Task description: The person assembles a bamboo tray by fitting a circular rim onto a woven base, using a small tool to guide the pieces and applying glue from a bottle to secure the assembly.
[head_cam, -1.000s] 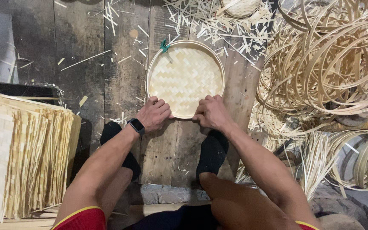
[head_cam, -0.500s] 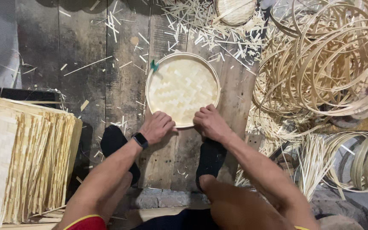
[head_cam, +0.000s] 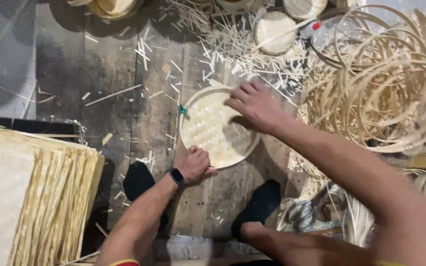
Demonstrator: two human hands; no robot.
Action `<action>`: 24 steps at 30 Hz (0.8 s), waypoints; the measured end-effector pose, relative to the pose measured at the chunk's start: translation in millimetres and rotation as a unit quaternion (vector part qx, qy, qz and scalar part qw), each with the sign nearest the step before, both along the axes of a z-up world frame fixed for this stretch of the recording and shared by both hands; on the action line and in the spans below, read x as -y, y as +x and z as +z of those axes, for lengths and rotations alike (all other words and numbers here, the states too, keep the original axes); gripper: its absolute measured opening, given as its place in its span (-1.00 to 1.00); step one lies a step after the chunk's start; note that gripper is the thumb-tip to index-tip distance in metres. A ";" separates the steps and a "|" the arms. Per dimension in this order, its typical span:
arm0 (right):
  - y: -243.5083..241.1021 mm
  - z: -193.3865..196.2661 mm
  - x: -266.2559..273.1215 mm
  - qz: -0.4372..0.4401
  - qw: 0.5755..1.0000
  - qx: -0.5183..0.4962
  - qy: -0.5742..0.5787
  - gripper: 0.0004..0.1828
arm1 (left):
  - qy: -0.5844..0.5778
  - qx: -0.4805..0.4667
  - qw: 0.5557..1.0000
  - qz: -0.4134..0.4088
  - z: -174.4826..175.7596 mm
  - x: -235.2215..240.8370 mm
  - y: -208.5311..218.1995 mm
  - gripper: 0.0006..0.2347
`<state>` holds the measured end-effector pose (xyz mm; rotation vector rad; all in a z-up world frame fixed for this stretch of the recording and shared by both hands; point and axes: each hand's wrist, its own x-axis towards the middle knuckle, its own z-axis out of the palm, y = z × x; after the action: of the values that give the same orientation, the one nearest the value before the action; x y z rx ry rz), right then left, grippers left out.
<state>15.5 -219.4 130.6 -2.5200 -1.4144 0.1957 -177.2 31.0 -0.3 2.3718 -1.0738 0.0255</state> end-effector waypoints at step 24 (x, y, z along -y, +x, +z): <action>-26.4 -112.0 -11.8 -0.422 0.883 0.091 0.183 -0.75 | 0.052 -0.039 0.998 -0.008 30.3 3.4 18.8 -0.66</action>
<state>-10.9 -207.6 18.6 -2.5881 -0.2380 -0.4360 -158.4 27.6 30.0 2.4339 -1.0808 -0.1302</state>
